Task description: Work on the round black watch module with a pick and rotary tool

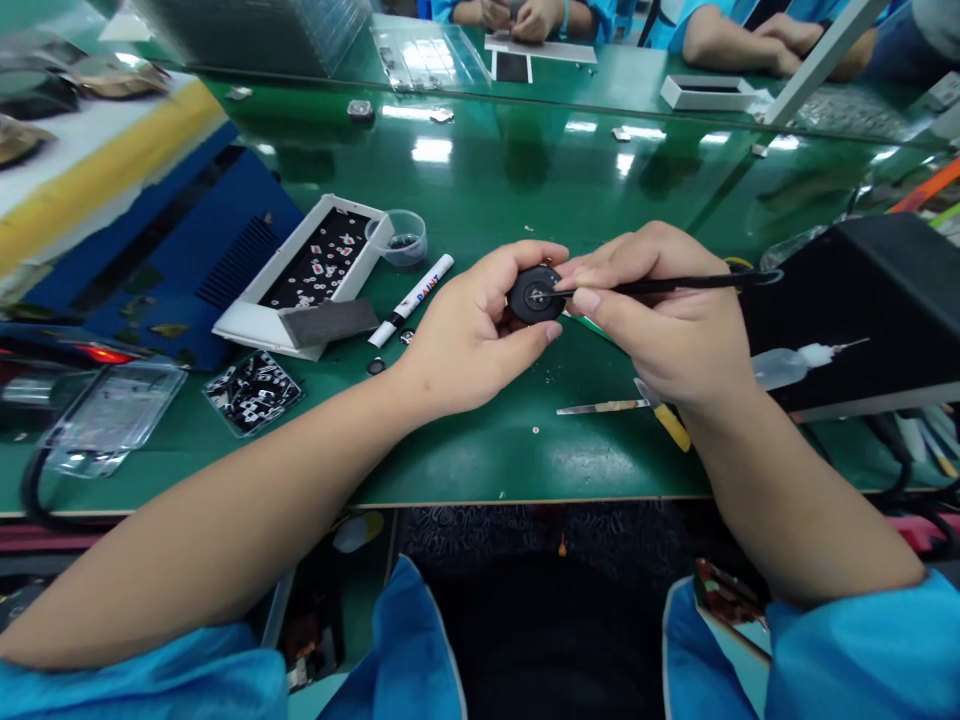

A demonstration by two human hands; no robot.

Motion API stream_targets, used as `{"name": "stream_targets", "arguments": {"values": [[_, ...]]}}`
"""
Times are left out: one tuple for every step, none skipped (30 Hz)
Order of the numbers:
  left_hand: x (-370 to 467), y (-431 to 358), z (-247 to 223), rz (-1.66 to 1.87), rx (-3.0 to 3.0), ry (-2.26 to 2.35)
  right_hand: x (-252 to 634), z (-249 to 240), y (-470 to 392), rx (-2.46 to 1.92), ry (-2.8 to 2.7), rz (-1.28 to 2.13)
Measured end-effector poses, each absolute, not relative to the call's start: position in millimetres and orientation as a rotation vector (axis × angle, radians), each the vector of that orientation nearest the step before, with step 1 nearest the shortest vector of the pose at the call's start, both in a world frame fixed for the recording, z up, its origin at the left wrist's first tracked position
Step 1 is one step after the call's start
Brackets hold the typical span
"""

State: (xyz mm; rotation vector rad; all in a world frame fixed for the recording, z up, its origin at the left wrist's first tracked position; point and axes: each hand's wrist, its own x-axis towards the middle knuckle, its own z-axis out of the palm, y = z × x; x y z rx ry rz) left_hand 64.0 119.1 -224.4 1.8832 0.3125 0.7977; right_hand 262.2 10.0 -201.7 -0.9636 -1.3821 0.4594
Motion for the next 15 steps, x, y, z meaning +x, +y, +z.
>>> {"name": "stream_targets", "arguments": {"values": [[64,120,-223,0.795,1.893,0.313,263,-202,10,-0.965,-1.394,0.459],[63,120,-222,0.795,1.906,0.317,263,-202,10,-0.972,-1.399,0.460],[63,121,-222,0.798,1.922,0.324,264,-202,10,-0.986,-1.398,0.463],[62,121,-221,0.799,1.940,0.335,264,-202,10,-1.001,-1.391,0.471],[62,122,-220,0.793,1.959,0.347,264,-202,10,-1.015,-1.383,0.480],[61,122,-219,0.783,1.975,0.357,264,-202,10,-1.026,-1.378,0.486],[61,122,-218,0.769,1.989,0.361,264,-202,10,-1.029,-1.376,0.488],[61,122,-217,0.759,1.998,0.363,264,-202,10,-1.024,-1.378,0.489],[61,121,-216,0.754,2.005,0.365,264,-202,10,-1.019,-1.381,0.490],[61,121,-215,0.752,2.010,0.365,264,-202,10,-1.017,-1.380,0.493],[61,121,-214,0.757,2.015,0.364,264,-202,10,-1.019,-1.377,0.502],[61,120,-213,0.762,2.020,0.366,264,-202,10,-1.026,-1.368,0.512],[60,120,-212,0.762,2.024,0.369,264,-202,11,-1.035,-1.356,0.524],[60,119,-211,0.759,2.027,0.373,264,-202,10,-1.044,-1.350,0.531],[60,119,-210,0.753,2.030,0.377,264,-202,10,-1.046,-1.351,0.533]]}}
